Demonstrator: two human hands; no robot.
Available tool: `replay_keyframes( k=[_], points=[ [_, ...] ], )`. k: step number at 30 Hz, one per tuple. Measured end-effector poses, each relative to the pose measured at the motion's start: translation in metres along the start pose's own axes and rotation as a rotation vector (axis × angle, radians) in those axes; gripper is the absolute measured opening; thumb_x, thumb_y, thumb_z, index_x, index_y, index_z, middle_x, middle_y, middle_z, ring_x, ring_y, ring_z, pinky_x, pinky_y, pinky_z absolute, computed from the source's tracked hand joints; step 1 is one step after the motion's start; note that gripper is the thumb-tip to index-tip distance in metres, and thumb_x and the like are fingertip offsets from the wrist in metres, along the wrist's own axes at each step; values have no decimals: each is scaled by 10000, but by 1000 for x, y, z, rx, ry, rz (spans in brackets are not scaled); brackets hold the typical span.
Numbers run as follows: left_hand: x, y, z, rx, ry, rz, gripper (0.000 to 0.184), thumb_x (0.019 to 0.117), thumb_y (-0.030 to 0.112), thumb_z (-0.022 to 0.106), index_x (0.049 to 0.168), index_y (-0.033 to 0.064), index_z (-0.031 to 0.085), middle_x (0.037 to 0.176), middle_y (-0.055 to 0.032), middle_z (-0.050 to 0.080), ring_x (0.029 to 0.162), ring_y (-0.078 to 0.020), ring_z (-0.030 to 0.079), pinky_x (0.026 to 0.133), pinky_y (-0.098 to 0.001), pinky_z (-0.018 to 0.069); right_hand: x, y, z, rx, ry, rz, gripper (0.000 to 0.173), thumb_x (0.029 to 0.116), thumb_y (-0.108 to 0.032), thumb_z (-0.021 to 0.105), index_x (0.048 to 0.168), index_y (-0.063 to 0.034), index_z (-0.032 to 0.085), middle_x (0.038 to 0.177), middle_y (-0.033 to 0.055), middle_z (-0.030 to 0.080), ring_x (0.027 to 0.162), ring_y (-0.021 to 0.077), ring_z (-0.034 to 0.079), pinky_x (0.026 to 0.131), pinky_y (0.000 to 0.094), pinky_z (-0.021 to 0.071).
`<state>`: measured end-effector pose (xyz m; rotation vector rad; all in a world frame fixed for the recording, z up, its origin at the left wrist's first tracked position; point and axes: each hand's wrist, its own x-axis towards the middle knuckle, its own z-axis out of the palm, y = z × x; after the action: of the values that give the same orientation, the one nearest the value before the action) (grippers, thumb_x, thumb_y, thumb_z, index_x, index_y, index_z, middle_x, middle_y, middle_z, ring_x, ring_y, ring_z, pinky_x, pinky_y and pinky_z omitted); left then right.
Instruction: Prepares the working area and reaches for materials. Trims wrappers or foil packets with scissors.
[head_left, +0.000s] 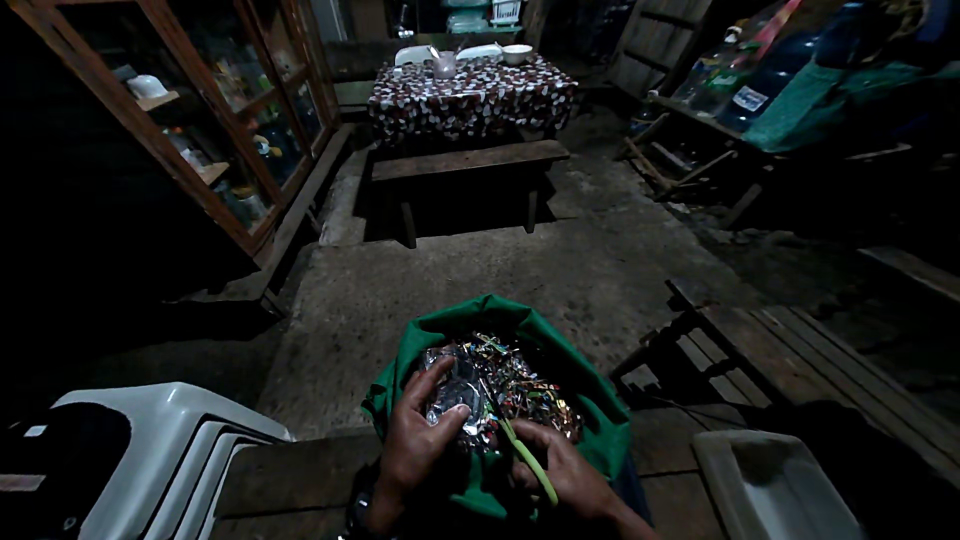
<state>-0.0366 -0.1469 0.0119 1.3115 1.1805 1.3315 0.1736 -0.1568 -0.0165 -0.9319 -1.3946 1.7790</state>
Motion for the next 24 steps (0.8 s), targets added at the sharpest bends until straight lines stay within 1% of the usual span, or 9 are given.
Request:
replay_keyframes(
  k=[5, 8, 9, 11, 15, 17, 19, 22, 24],
  points=[
    [-2, -2, 7, 67, 35, 23, 591, 784, 55, 752, 1350, -35, 606, 1350, -155, 616, 1218, -86, 591, 1035, -226, 481, 3, -2, 7, -9, 37, -31, 471, 788, -432, 814, 1078, -95, 661, 784, -140, 644, 633, -46, 577, 580, 153, 496],
    [-2, -4, 6, 79, 41, 43, 597, 783, 69, 754, 1353, -31, 606, 1345, -140, 619, 1206, -78, 585, 1033, -217, 472, 4, 1, 8, 6, 56, -54, 435, 784, -374, 829, 1066, -82, 672, 761, -131, 652, 617, -41, 575, 569, 161, 494],
    [-2, -5, 6, 79, 48, 48, 597, 777, 69, 753, 1349, -26, 612, 1339, -132, 628, 1203, -74, 589, 1032, -218, 475, 4, 2, 9, 8, 56, -57, 438, 781, -373, 833, 1067, -82, 675, 749, -130, 651, 605, -40, 573, 560, 162, 492],
    [-3, -5, 6, 75, 51, 43, 591, 773, 65, 757, 1342, -18, 621, 1331, -123, 635, 1197, -72, 594, 1028, -220, 480, 4, 2, 8, 5, 53, -50, 474, 768, -420, 841, 1069, -90, 680, 736, -130, 648, 591, -38, 566, 548, 164, 487],
    [-6, -1, 10, 61, 10, 9, 593, 768, 53, 762, 1339, -20, 622, 1322, -127, 627, 1192, -74, 593, 1017, -221, 490, 6, -8, 11, 3, 74, -34, 436, 786, -406, 809, 1054, -102, 647, 772, -143, 635, 633, -46, 576, 586, 160, 501],
    [-7, -2, 11, 44, -9, 7, 590, 771, 44, 766, 1340, -19, 622, 1320, -121, 630, 1195, -64, 598, 1016, -218, 497, 8, -8, 12, 31, 90, -48, 457, 773, -425, 827, 1051, -106, 654, 783, -132, 654, 646, -35, 596, 600, 171, 521],
    [-7, -4, 11, 30, -10, 14, 588, 772, 43, 764, 1340, -16, 624, 1321, -119, 633, 1196, -64, 599, 1016, -219, 499, 9, -5, 11, 59, 91, -77, 440, 769, -394, 846, 1053, -106, 672, 789, -121, 678, 648, -27, 609, 603, 175, 531],
    [-7, -6, 9, 17, -19, 32, 575, 777, 37, 749, 1335, -21, 625, 1334, -117, 629, 1208, -68, 599, 1024, -221, 498, 9, 1, 11, 78, 81, -113, 400, 776, -356, 850, 1046, -107, 690, 785, -117, 681, 640, -26, 608, 591, 176, 529],
    [-7, -6, 8, 17, -36, 40, 565, 775, 37, 751, 1324, -21, 633, 1317, -109, 641, 1194, -65, 606, 1022, -221, 501, 10, 0, 11, 80, 88, -109, 407, 775, -358, 851, 1046, -104, 685, 782, -115, 682, 642, -25, 612, 595, 176, 531]
  ],
)
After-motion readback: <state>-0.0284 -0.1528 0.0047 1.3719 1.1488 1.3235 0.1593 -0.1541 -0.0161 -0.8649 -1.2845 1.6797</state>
